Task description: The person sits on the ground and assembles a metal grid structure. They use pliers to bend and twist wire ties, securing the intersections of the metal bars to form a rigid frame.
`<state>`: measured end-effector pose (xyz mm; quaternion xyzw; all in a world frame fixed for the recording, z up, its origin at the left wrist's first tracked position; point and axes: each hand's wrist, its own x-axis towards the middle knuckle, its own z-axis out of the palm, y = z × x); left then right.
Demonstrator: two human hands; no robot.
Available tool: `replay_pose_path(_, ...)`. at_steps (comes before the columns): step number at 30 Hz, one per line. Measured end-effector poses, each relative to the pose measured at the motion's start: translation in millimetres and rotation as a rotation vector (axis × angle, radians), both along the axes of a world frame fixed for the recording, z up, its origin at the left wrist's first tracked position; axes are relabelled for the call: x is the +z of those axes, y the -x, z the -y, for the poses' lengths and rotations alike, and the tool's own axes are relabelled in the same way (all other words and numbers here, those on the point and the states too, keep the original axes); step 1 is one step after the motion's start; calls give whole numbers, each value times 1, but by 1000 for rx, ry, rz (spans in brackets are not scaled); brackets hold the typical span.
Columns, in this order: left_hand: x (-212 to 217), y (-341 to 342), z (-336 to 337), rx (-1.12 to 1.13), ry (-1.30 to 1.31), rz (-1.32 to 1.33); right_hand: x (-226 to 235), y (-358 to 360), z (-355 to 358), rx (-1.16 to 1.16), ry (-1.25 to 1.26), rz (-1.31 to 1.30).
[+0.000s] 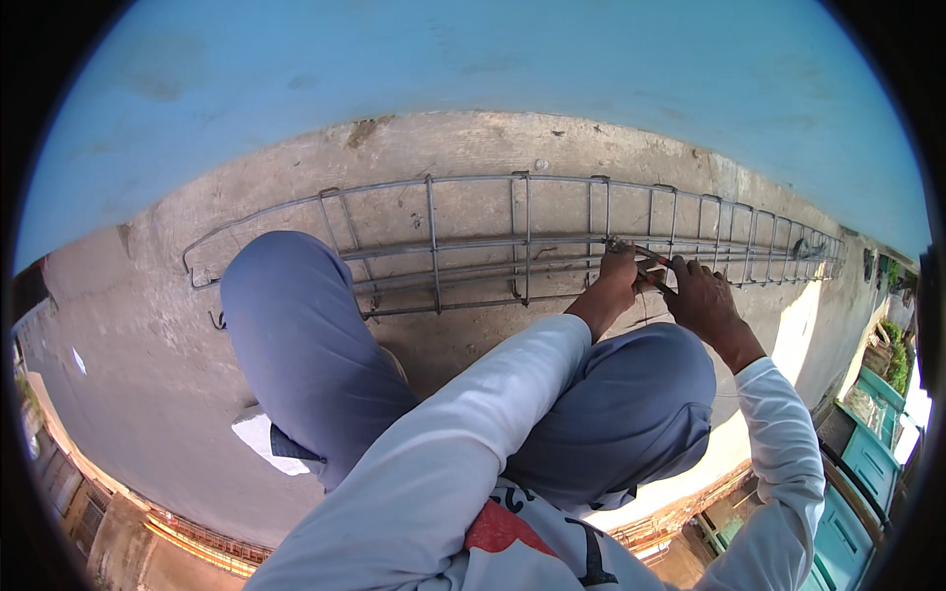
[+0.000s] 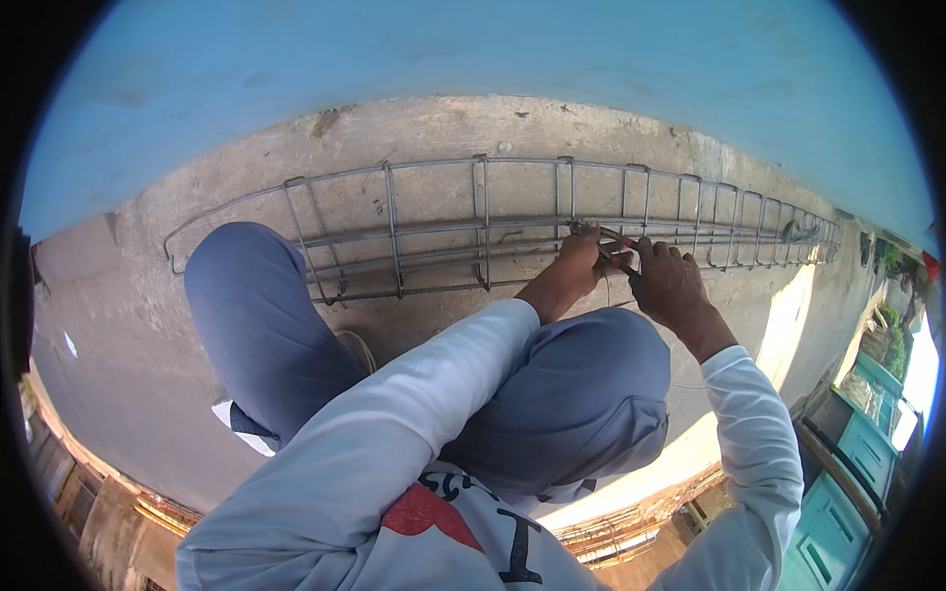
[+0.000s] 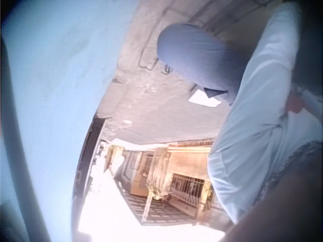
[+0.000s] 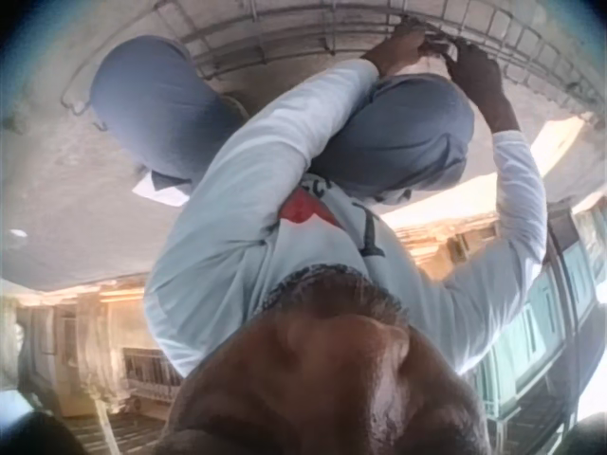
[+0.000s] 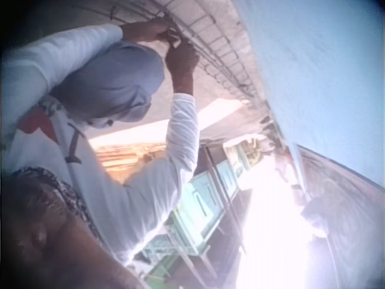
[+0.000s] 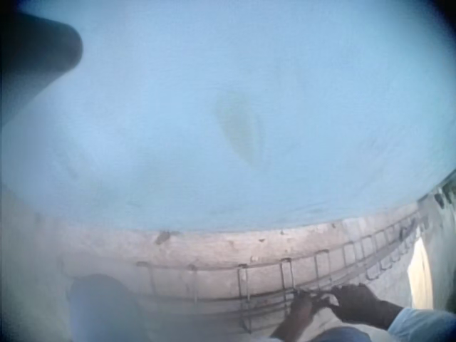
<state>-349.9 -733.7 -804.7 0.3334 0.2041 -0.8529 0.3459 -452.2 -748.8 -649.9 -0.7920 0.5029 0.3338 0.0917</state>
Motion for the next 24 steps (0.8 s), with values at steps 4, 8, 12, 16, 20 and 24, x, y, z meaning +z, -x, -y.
replay_pose_path(4,19,8,13,22,-115,42,-8,9,-6,246,214,-332)
replay_pose_path(8,2,6,13,36,-75,-39,-10,10,21,-5,-32,-193)
replay_pose_path(12,12,10,12,3,-69,-17,-19,33,38,-132,-248,58)
replay_pose_path(16,13,3,7,-61,-68,13,-22,29,56,-920,-640,25)
replay_pose_path(20,0,14,3,0,-66,-11,-19,49,55,-1386,-950,234)
replay_pose_path(24,-14,26,4,202,-133,0,-4,25,51,-1277,-854,277)
